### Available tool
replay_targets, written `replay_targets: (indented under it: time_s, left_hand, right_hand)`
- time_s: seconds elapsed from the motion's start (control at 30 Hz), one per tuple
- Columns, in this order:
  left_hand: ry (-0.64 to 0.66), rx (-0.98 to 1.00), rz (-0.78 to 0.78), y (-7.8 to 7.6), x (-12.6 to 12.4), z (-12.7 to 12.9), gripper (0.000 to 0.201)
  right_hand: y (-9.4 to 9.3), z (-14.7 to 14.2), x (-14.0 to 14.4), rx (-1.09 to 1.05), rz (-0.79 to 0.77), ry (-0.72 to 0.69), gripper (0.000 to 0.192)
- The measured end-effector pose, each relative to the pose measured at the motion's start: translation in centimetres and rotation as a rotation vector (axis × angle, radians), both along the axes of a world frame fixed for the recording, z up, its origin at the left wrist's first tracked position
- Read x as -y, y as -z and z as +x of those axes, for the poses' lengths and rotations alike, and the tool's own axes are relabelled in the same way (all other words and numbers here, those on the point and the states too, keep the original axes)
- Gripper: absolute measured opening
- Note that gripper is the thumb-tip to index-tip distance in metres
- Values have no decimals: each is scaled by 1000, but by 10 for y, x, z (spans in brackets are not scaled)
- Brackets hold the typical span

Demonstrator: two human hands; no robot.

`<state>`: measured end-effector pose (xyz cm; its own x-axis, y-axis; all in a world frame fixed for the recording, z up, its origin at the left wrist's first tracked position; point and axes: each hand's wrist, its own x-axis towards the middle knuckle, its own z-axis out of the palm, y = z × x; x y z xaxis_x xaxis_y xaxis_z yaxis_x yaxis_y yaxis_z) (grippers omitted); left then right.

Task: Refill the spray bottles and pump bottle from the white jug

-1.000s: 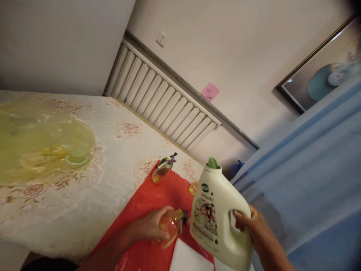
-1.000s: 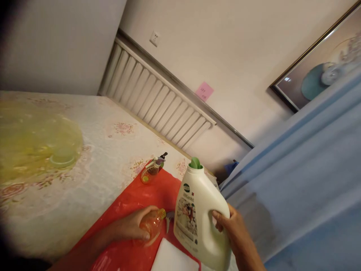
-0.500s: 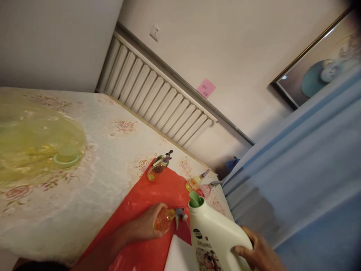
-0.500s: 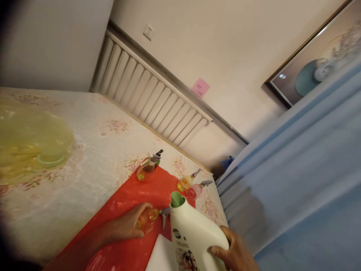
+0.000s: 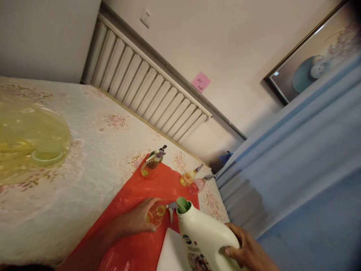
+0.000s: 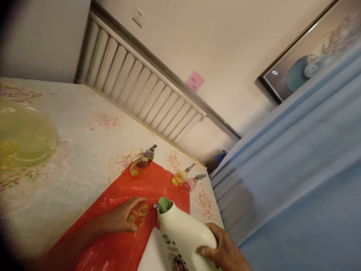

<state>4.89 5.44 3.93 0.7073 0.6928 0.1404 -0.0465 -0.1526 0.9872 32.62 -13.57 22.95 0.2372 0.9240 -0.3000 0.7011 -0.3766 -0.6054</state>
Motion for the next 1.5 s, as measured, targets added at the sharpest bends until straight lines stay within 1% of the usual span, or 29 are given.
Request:
replay_targets:
  time_s: [0.1, 0.17, 0.23, 0.33, 0.5, 0.57, 0.63, 0.77, 0.87, 0.93, 1.1, 1.27, 1.5]
  left_hand:
    - [14, -3, 7, -7, -2, 0, 64]
    - [-13, 6, 30, -9, -4, 0, 58]
    - [-42, 11, 72, -10, -6, 0, 50]
    - [-42, 23, 121, -13, -5, 0, 41]
    - [-18, 31, 110, -24, 0, 0, 33]
    - [-28, 27, 100, -25, 0, 0, 33]
    - [-19, 53, 102, -23, -2, 2, 31]
    - [22, 133, 80, -9, -7, 9, 26]
    - [37, 147, 74, 0, -10, 14, 25]
    - [33, 154, 93, 3, -11, 16, 25]
    - [29, 169, 120, 8, -12, 18, 24]
    - [18, 174, 119, 12, -14, 21, 25]
    - [4, 167, 111, 12, -12, 20, 26]
  right_hand:
    - [-3, -3, 1, -56, 8, -34, 62]
    - [-4, -5, 2, -100, 20, -49, 64]
    - [-5, -6, 2, -145, 29, -73, 64]
    - [-6, -9, 2, -192, 25, -115, 62]
    - [-8, -12, 1, -217, 19, -143, 56]
    - [-9, -13, 1, -215, 10, -153, 55]
    - [-9, -13, 2, -207, -6, -157, 55]
    - [-7, -8, 3, -184, -29, -146, 58]
    - [-5, -6, 2, -154, -59, -135, 62]
    - [-6, -5, 1, -133, -77, -128, 63]
    - [-8, -7, -3, -144, -81, -179, 57]
    - [-13, -10, -10, -120, -93, -219, 57]
    - [-21, -16, -17, -71, -122, -241, 57]
